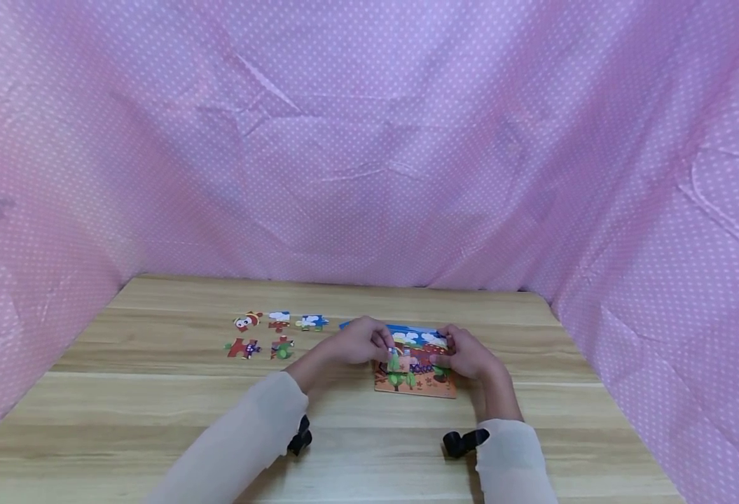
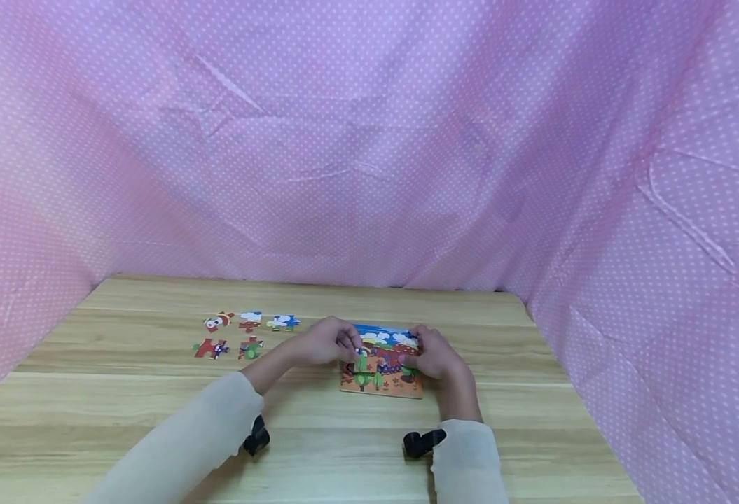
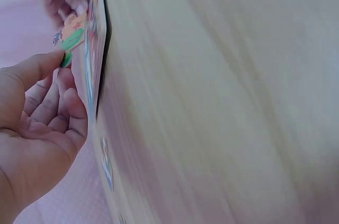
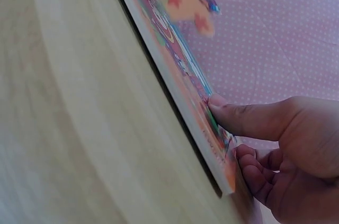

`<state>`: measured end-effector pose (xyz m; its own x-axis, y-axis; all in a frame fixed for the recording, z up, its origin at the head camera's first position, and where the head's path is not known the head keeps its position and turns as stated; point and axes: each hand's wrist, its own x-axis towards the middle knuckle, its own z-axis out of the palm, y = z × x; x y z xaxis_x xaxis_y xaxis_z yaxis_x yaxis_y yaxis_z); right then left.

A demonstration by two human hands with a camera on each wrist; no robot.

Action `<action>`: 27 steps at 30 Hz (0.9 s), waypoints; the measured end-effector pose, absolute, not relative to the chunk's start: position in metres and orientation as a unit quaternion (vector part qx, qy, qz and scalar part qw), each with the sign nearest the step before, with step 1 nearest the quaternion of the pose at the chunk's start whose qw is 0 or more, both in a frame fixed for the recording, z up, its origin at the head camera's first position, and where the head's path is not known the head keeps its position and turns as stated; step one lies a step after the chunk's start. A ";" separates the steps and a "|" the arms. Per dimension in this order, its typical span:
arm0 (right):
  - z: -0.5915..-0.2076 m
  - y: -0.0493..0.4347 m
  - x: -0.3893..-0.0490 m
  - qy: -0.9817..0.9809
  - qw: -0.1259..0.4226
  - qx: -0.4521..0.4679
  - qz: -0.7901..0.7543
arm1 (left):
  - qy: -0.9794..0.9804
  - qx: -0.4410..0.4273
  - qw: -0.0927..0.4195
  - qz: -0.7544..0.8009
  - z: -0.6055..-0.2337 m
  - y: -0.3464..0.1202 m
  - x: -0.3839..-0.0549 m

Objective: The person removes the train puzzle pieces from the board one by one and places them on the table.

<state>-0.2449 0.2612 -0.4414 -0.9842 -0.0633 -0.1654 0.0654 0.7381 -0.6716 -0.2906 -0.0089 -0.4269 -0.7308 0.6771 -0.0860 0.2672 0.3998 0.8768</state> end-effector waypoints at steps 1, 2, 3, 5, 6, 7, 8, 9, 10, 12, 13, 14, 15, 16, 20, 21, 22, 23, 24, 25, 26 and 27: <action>-0.442 0.261 -0.245 0.928 0.090 0.002 -0.361 | 0.808 0.289 0.220 0.464 -0.427 -0.013 -0.292; -0.441 0.261 -0.245 0.928 0.091 0.004 -0.361 | 0.811 0.286 0.217 0.463 -0.427 -0.018 -0.293; -0.441 0.261 -0.245 0.928 0.092 0.006 -0.362 | 0.812 0.283 0.215 0.463 -0.426 -0.022 -0.295; -0.441 0.261 -0.245 0.927 0.094 0.010 -0.363 | 0.814 0.276 0.213 0.465 -0.425 -0.031 -0.296; -0.442 0.261 -0.245 0.926 0.096 0.013 -0.365 | 0.815 0.275 0.209 0.466 -0.425 -0.035 -0.297; -0.441 0.261 -0.245 0.925 0.096 0.015 -0.367 | 0.816 0.272 0.207 0.467 -0.425 -0.039 -0.298; -0.441 0.261 -0.245 0.924 0.097 0.017 -0.369 | 0.817 0.269 0.204 0.468 -0.424 -0.043 -0.299; -0.441 0.261 -0.245 0.924 0.097 0.018 -0.370 | 0.816 0.267 0.203 0.470 -0.424 -0.047 -0.299; -0.441 0.261 -0.245 0.924 0.097 0.018 -0.370 | 0.817 0.266 0.202 0.471 -0.423 -0.052 -0.300; -0.441 0.260 -0.245 0.924 0.096 0.015 -0.370 | 0.820 0.263 0.199 0.468 -0.421 -0.062 -0.302; -0.441 0.260 -0.245 0.924 0.095 0.014 -0.369 | 0.821 0.264 0.198 0.466 -0.420 -0.067 -0.303; -0.441 0.260 -0.245 0.925 0.094 0.012 -0.369 | 0.822 0.263 0.198 0.465 -0.419 -0.072 -0.304; -0.441 0.260 -0.245 0.925 0.093 0.010 -0.368 | 0.823 0.262 0.198 0.464 -0.419 -0.077 -0.306; -0.441 0.260 -0.245 0.925 0.093 0.009 -0.368 | 0.824 0.262 0.197 0.463 -0.418 -0.083 -0.307; -0.441 0.261 -0.245 0.926 0.093 0.009 -0.367 | 0.833 0.258 0.193 0.450 -0.417 -0.105 -0.312; -0.441 0.261 -0.245 0.926 0.093 0.009 -0.367 | 0.835 0.256 0.193 0.447 -0.416 -0.110 -0.313; -0.441 0.261 -0.246 0.926 0.093 0.009 -0.367 | 0.837 0.254 0.193 0.445 -0.416 -0.115 -0.314; -0.441 0.261 -0.246 0.926 0.093 0.008 -0.367 | 0.837 0.252 0.195 0.444 -0.415 -0.120 -0.315; -0.441 0.261 -0.246 0.925 0.092 0.008 -0.367 | 0.837 0.248 0.199 0.446 -0.415 -0.124 -0.316; -0.440 0.261 -0.246 0.925 0.092 0.008 -0.368 | 0.835 0.245 0.203 0.449 -0.414 -0.128 -0.316; -0.440 0.261 -0.246 0.925 0.092 0.008 -0.367 | 0.836 0.243 0.204 0.448 -0.414 -0.132 -0.317; -0.440 0.261 -0.246 0.925 0.092 0.008 -0.369 | 0.837 0.238 0.207 0.447 -0.414 -0.136 -0.317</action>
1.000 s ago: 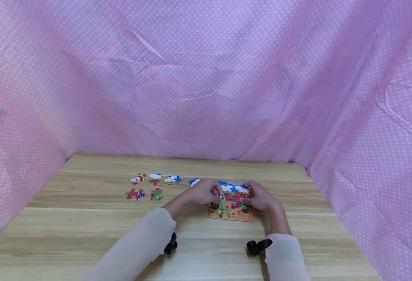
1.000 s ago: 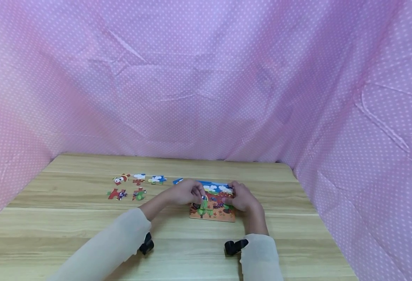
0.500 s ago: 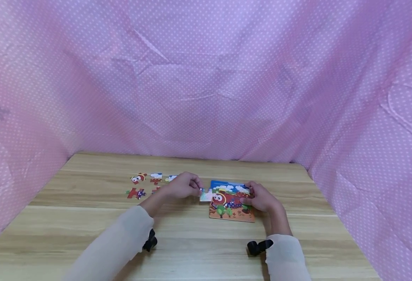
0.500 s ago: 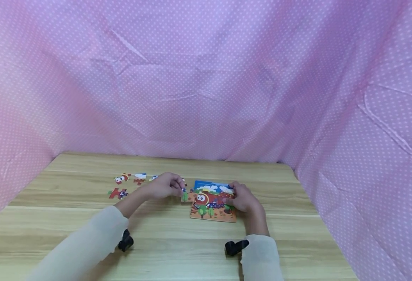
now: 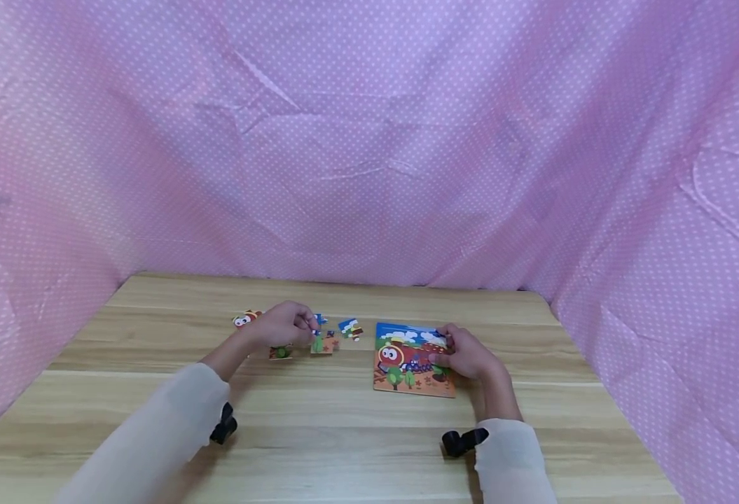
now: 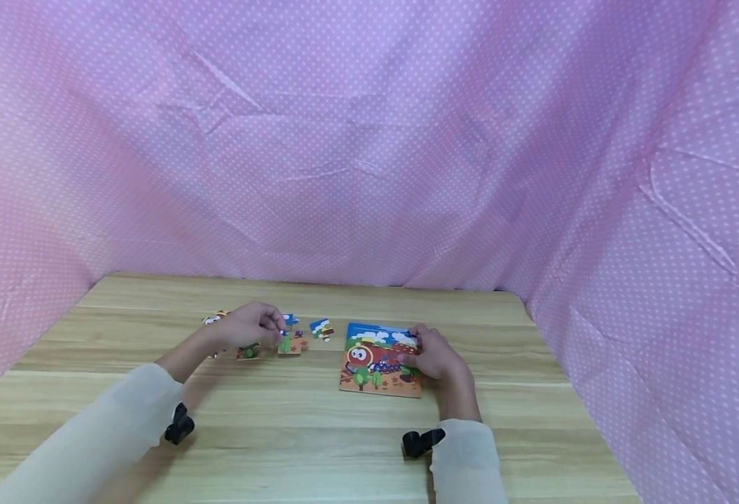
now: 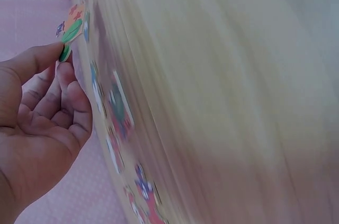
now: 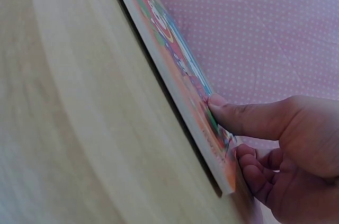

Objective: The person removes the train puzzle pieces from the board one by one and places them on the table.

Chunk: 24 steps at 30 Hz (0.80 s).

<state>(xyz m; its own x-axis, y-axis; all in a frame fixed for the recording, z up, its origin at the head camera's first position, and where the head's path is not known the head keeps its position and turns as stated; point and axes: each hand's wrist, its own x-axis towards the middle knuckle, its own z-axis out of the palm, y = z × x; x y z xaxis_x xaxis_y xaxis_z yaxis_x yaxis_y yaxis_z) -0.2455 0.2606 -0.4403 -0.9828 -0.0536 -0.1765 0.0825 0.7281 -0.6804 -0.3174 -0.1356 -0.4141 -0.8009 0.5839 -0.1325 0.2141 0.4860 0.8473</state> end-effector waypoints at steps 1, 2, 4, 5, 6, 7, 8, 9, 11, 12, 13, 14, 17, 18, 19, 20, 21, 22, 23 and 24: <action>-0.440 0.261 -0.246 0.925 0.092 0.008 -0.368 | 0.837 0.238 0.208 0.447 -0.415 -0.139 -0.318; -0.440 0.260 -0.246 0.925 0.092 0.008 -0.368 | 0.838 0.236 0.209 0.445 -0.415 -0.142 -0.319; -0.440 0.260 -0.246 0.925 0.092 0.009 -0.368 | 0.844 0.232 0.209 0.437 -0.417 -0.147 -0.320; -0.440 0.260 -0.246 0.925 0.092 0.010 -0.368 | 0.847 0.230 0.209 0.432 -0.418 -0.149 -0.321; -0.441 0.260 -0.246 0.925 0.092 0.010 -0.368 | 0.849 0.228 0.210 0.428 -0.419 -0.150 -0.322; -0.441 0.260 -0.246 0.926 0.092 0.012 -0.367 | 0.851 0.227 0.210 0.424 -0.420 -0.152 -0.322; -0.441 0.260 -0.246 0.925 0.091 0.013 -0.367 | 0.853 0.224 0.210 0.421 -0.420 -0.153 -0.323; -0.441 0.260 -0.245 0.926 0.091 0.014 -0.367 | 0.855 0.221 0.211 0.419 -0.420 -0.154 -0.323; -0.441 0.260 -0.245 0.926 0.092 0.016 -0.367 | 0.859 0.220 0.210 0.412 -0.421 -0.155 -0.323; -0.441 0.260 -0.245 0.926 0.092 0.016 -0.367 | 0.861 0.220 0.208 0.408 -0.422 -0.155 -0.324; -0.441 0.260 -0.245 0.925 0.093 0.017 -0.367 | 0.863 0.220 0.207 0.404 -0.422 -0.155 -0.324; -0.441 0.260 -0.245 0.925 0.094 0.017 -0.367 | 0.865 0.221 0.207 0.401 -0.423 -0.155 -0.324; -0.441 0.260 -0.245 0.925 0.094 0.019 -0.366 | 0.870 0.231 0.202 0.387 -0.425 -0.154 -0.325; -0.441 0.260 -0.245 0.926 0.094 0.019 -0.366 | 0.872 0.234 0.198 0.382 -0.426 -0.154 -0.326; -0.441 0.260 -0.245 0.926 0.094 0.019 -0.365 | 0.874 0.237 0.195 0.376 -0.426 -0.154 -0.326; -0.441 0.260 -0.245 0.926 0.094 0.019 -0.364 | 0.877 0.240 0.190 0.370 -0.427 -0.153 -0.326; -0.441 0.260 -0.245 0.927 0.093 0.019 -0.364 | 0.880 0.244 0.185 0.363 -0.427 -0.153 -0.326; -0.440 0.260 -0.245 0.927 0.093 0.019 -0.363 | 0.882 0.247 0.181 0.357 -0.427 -0.152 -0.326; -0.440 0.259 -0.245 0.927 0.093 0.018 -0.363 | 0.885 0.248 0.178 0.353 -0.427 -0.152 -0.326; -0.440 0.259 -0.245 0.927 0.093 0.017 -0.363 | 0.886 0.249 0.176 0.350 -0.427 -0.152 -0.326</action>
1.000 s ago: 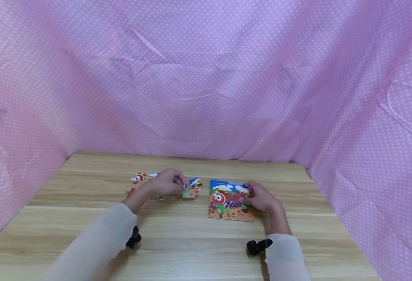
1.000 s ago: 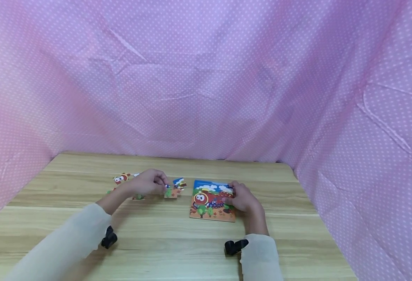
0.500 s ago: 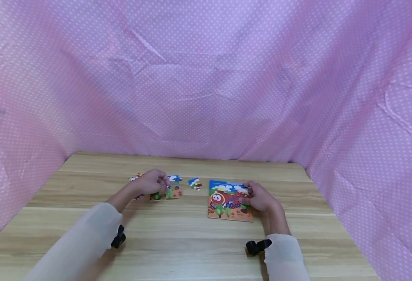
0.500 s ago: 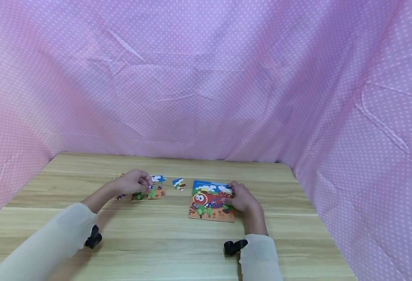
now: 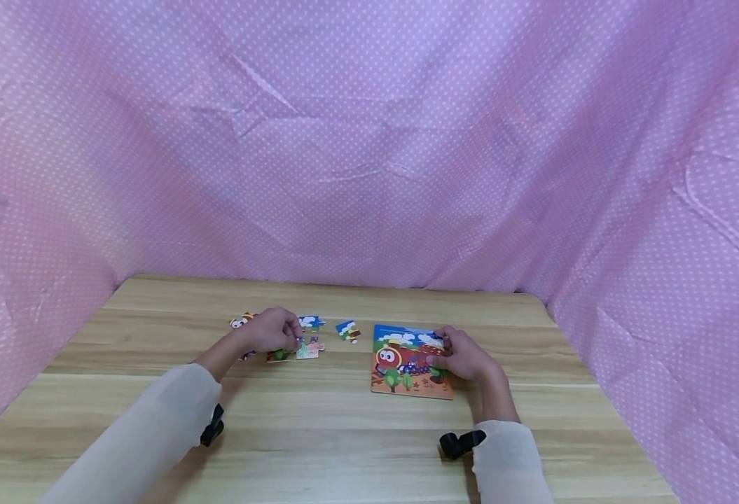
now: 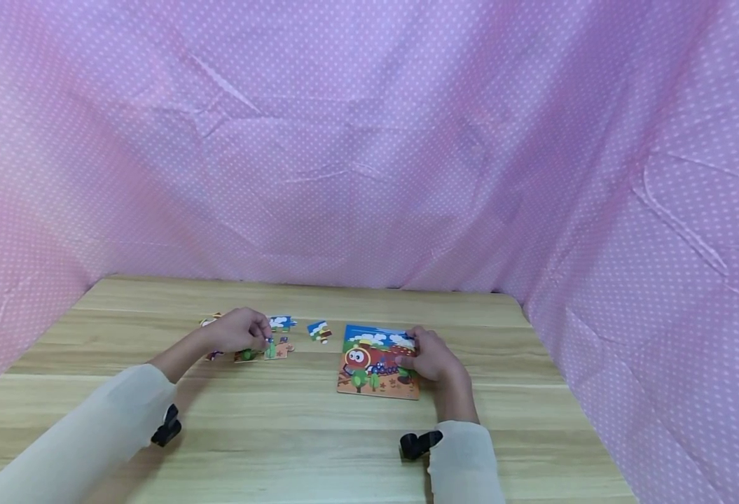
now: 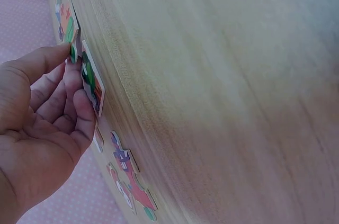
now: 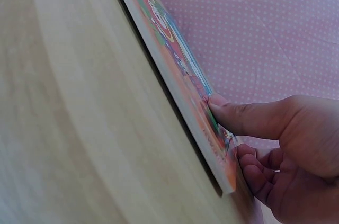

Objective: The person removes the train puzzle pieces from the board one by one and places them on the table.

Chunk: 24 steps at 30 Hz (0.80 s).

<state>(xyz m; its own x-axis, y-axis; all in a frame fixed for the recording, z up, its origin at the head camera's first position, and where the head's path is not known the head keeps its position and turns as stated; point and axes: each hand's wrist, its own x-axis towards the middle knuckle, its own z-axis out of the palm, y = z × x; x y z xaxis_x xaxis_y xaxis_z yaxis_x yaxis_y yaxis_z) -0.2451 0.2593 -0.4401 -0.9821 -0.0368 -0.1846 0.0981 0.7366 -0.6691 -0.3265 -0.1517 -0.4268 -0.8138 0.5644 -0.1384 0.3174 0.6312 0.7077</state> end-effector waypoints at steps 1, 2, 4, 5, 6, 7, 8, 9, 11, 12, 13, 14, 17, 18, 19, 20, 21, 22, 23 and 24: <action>-0.440 0.259 -0.245 0.927 0.093 0.016 -0.363 | 0.887 0.250 0.175 0.347 -0.427 -0.151 -0.326; -0.440 0.259 -0.245 0.927 0.093 0.016 -0.364 | 0.887 0.250 0.174 0.346 -0.427 -0.151 -0.326; -0.440 0.259 -0.245 0.926 0.093 0.016 -0.366 | 0.887 0.252 0.174 0.345 -0.426 -0.151 -0.326; -0.440 0.259 -0.245 0.925 0.093 0.016 -0.367 | 0.888 0.253 0.173 0.343 -0.426 -0.151 -0.326; -0.440 0.259 -0.245 0.925 0.093 0.016 -0.368 | 0.888 0.254 0.173 0.342 -0.426 -0.151 -0.326; -0.440 0.259 -0.245 0.925 0.092 0.016 -0.369 | 0.889 0.255 0.171 0.341 -0.426 -0.151 -0.326; -0.440 0.259 -0.245 0.924 0.092 0.015 -0.370 | 0.888 0.257 0.171 0.340 -0.426 -0.151 -0.326; -0.440 0.259 -0.245 0.925 0.091 0.014 -0.369 | 0.889 0.258 0.169 0.340 -0.426 -0.151 -0.326; -0.440 0.259 -0.246 0.925 0.091 0.011 -0.369 | 0.889 0.259 0.165 0.340 -0.426 -0.151 -0.327; -0.440 0.259 -0.246 0.925 0.091 0.010 -0.369 | 0.888 0.258 0.165 0.344 -0.426 -0.150 -0.327; -0.440 0.259 -0.246 0.925 0.091 0.010 -0.369 | 0.886 0.256 0.164 0.349 -0.426 -0.149 -0.328; -0.440 0.259 -0.246 0.924 0.092 0.010 -0.370 | 0.884 0.253 0.166 0.356 -0.426 -0.148 -0.328; -0.440 0.259 -0.246 0.923 0.093 0.011 -0.372 | 0.875 0.241 0.174 0.381 -0.424 -0.141 -0.328; -0.440 0.259 -0.246 0.924 0.093 0.011 -0.371 | 0.872 0.241 0.174 0.389 -0.423 -0.138 -0.327; -0.440 0.260 -0.246 0.924 0.094 0.011 -0.371 | 0.868 0.246 0.173 0.394 -0.422 -0.134 -0.327; -0.440 0.260 -0.246 0.924 0.094 0.011 -0.370 | 0.866 0.248 0.173 0.399 -0.422 -0.129 -0.326; -0.440 0.260 -0.246 0.924 0.094 0.010 -0.370 | 0.863 0.251 0.172 0.402 -0.422 -0.123 -0.325; -0.440 0.261 -0.246 0.925 0.094 0.010 -0.369 | 0.861 0.253 0.172 0.406 -0.422 -0.117 -0.324; -0.440 0.261 -0.245 0.925 0.095 0.009 -0.368 | 0.859 0.258 0.171 0.407 -0.423 -0.110 -0.323; -0.440 0.261 -0.245 0.925 0.095 0.009 -0.369 | 0.857 0.262 0.170 0.410 -0.424 -0.102 -0.323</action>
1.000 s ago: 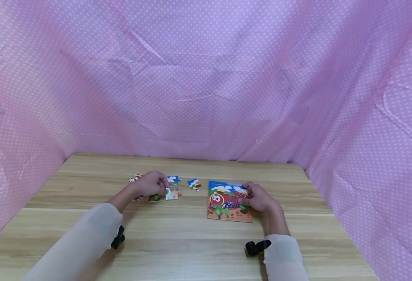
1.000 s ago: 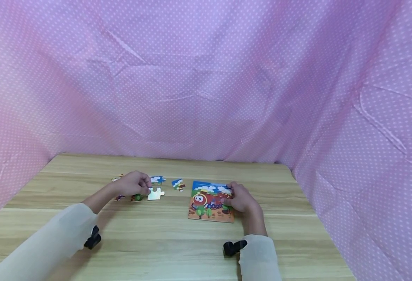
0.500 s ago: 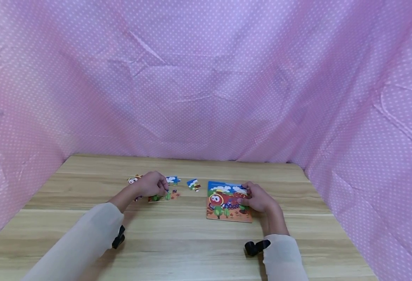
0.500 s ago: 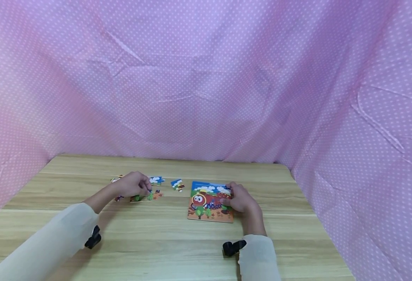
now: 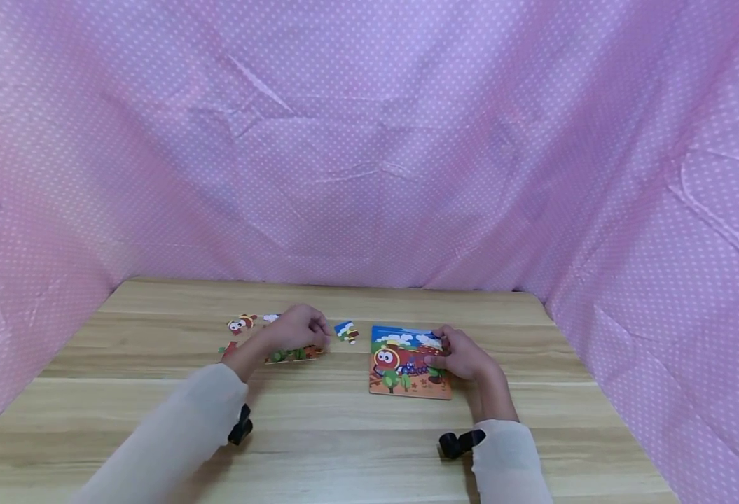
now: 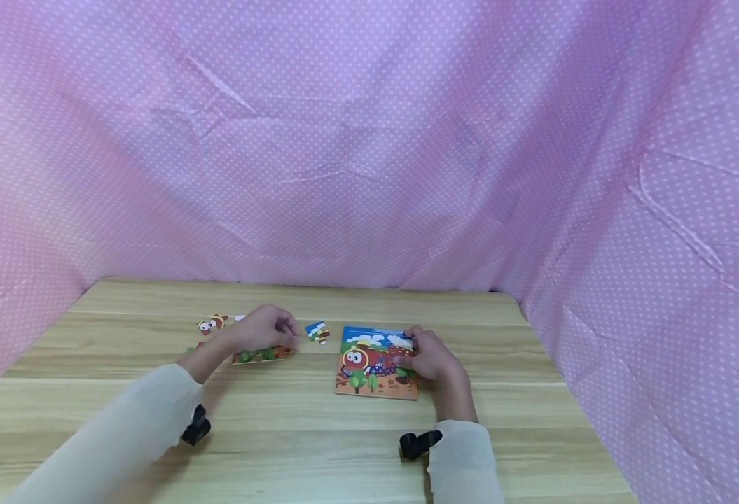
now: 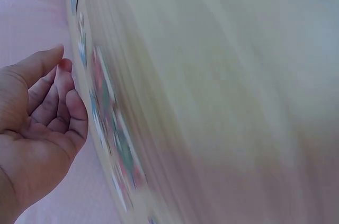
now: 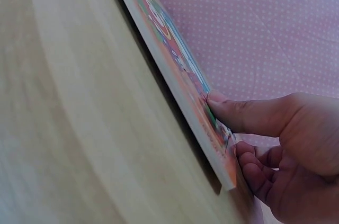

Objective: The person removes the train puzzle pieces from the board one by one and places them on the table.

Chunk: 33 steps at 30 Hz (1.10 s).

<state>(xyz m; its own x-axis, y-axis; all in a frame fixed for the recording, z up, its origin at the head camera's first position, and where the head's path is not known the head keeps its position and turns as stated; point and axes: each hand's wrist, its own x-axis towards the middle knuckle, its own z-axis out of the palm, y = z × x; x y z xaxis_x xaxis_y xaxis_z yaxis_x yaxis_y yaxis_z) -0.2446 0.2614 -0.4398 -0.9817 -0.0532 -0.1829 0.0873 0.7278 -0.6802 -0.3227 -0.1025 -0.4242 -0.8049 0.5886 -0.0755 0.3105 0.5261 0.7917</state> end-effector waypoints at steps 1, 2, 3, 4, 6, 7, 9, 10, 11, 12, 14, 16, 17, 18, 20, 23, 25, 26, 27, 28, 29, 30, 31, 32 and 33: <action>-0.440 0.262 -0.244 0.924 0.097 0.009 -0.371 | 0.853 0.265 0.171 0.415 -0.425 -0.095 -0.322; -0.440 0.262 -0.244 0.922 0.098 0.010 -0.373 | 0.852 0.264 0.173 0.418 -0.427 -0.087 -0.321; -0.439 0.262 -0.244 0.922 0.099 0.009 -0.375 | 0.849 0.268 0.174 0.420 -0.428 -0.079 -0.319; -0.439 0.262 -0.244 0.921 0.100 0.010 -0.377 | 0.848 0.271 0.174 0.421 -0.429 -0.071 -0.318; -0.439 0.262 -0.244 0.919 0.101 0.011 -0.381 | 0.843 0.280 0.179 0.423 -0.430 -0.054 -0.316; -0.440 0.263 -0.244 0.918 0.101 0.012 -0.383 | 0.841 0.283 0.183 0.423 -0.430 -0.045 -0.314; -0.439 0.264 -0.244 0.919 0.101 0.012 -0.382 | 0.839 0.290 0.186 0.421 -0.430 -0.029 -0.311; -0.439 0.264 -0.244 0.918 0.102 0.014 -0.382 | 0.839 0.292 0.187 0.418 -0.430 -0.022 -0.311; -0.439 0.265 -0.244 0.918 0.103 0.014 -0.383 | 0.839 0.295 0.189 0.417 -0.430 -0.014 -0.309; -0.438 0.265 -0.244 0.917 0.105 0.014 -0.384 | 0.839 0.297 0.189 0.415 -0.430 -0.007 -0.309; -0.437 0.267 -0.244 0.914 0.110 0.006 -0.391 | 0.841 0.300 0.185 0.411 -0.432 0.006 -0.308; -0.436 0.268 -0.244 0.910 0.116 -0.003 -0.399 | 0.843 0.302 0.183 0.405 -0.434 0.017 -0.307; -0.436 0.269 -0.244 0.908 0.119 -0.009 -0.401 | 0.844 0.303 0.182 0.403 -0.435 0.022 -0.307; -0.435 0.270 -0.244 0.907 0.121 -0.015 -0.404 | 0.844 0.304 0.181 0.402 -0.436 0.026 -0.307; -0.436 0.271 -0.245 0.905 0.124 -0.024 -0.406 | 0.847 0.311 0.177 0.393 -0.436 0.034 -0.306; -0.436 0.273 -0.246 0.904 0.128 -0.033 -0.406 | 0.851 0.321 0.169 0.381 -0.437 0.041 -0.304; -0.437 0.274 -0.246 0.904 0.129 -0.037 -0.406 | 0.854 0.322 0.167 0.373 -0.438 0.045 -0.304; -0.437 0.274 -0.247 0.904 0.129 -0.039 -0.406 | 0.856 0.323 0.165 0.369 -0.439 0.046 -0.304; -0.438 0.274 -0.247 0.904 0.129 -0.039 -0.405 | 0.858 0.320 0.166 0.365 -0.440 0.047 -0.304; -0.438 0.274 -0.247 0.905 0.129 -0.038 -0.405 | 0.861 0.318 0.167 0.361 -0.440 0.048 -0.304; -0.438 0.274 -0.247 0.905 0.129 -0.037 -0.405 | 0.863 0.316 0.168 0.356 -0.441 0.049 -0.304; -0.438 0.273 -0.247 0.904 0.128 -0.035 -0.405 | 0.864 0.316 0.169 0.352 -0.441 0.050 -0.304; -0.438 0.273 -0.247 0.904 0.128 -0.033 -0.406 | 0.865 0.316 0.170 0.351 -0.442 0.051 -0.304; -0.438 0.273 -0.247 0.904 0.128 -0.032 -0.407 | 0.865 0.317 0.172 0.349 -0.442 0.052 -0.303; -0.438 0.272 -0.247 0.904 0.129 -0.031 -0.407 | 0.865 0.316 0.175 0.348 -0.442 0.052 -0.303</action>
<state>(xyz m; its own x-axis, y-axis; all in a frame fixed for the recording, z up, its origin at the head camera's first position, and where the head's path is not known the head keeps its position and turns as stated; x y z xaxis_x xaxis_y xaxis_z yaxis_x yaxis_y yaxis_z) -0.2473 0.2720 -0.4380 -0.9651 -0.1601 -0.2074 0.0491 0.6671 -0.7434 -0.3028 0.0524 -0.4423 -0.7390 0.6687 -0.0819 0.4254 0.5575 0.7129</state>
